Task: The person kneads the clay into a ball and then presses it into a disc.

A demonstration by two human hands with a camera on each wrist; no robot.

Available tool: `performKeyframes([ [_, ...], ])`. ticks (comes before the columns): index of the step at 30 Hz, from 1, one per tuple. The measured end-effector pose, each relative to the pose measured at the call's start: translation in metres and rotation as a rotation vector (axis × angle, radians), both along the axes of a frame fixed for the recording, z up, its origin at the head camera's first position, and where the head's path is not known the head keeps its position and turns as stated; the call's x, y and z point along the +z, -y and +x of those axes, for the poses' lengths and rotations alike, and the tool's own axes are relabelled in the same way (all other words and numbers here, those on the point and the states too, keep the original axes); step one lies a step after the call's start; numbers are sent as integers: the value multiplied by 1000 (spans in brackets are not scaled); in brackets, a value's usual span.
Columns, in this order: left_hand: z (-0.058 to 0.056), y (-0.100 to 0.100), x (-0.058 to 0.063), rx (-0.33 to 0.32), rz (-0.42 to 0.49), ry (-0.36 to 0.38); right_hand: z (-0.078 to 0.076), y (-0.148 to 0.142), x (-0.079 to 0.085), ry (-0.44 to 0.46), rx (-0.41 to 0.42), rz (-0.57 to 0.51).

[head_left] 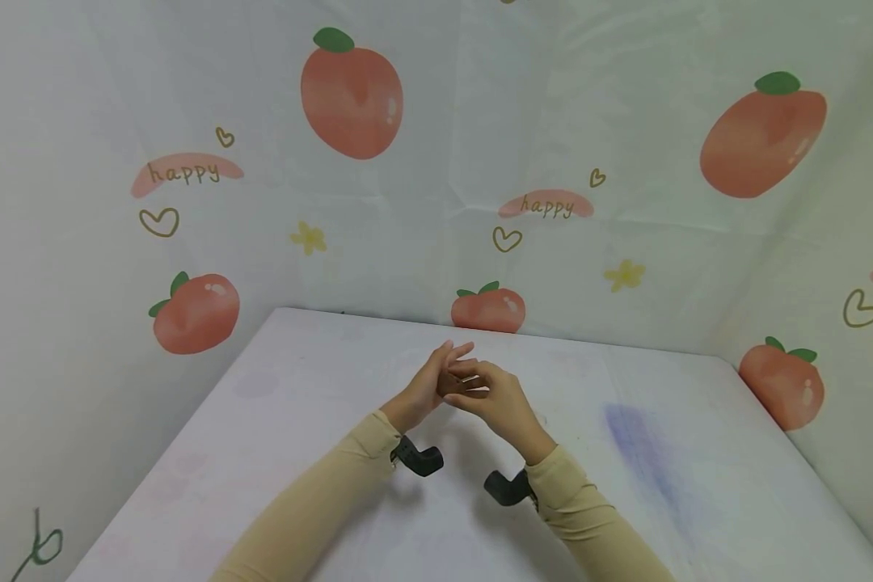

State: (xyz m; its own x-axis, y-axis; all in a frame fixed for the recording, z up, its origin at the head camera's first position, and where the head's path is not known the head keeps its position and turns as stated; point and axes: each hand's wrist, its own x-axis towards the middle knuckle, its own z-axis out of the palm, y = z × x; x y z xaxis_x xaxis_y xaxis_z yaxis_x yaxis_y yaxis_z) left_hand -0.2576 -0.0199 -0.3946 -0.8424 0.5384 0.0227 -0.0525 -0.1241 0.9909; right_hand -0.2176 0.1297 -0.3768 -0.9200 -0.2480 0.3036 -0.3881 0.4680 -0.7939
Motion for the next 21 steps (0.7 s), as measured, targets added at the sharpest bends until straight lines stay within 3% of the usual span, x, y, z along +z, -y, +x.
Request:
performKeyframes([
  [5, 2, -3, -2, 50, 1, 8, 0, 1, -1, -26, -20, 32],
  [16, 0, -3, -2, 81, 30, 9, 0, 1, -2, -56, -28, 42],
  [21, -1, -4, -1, 146, 43, 34, -2, -2, 0, -85, -101, -41],
])
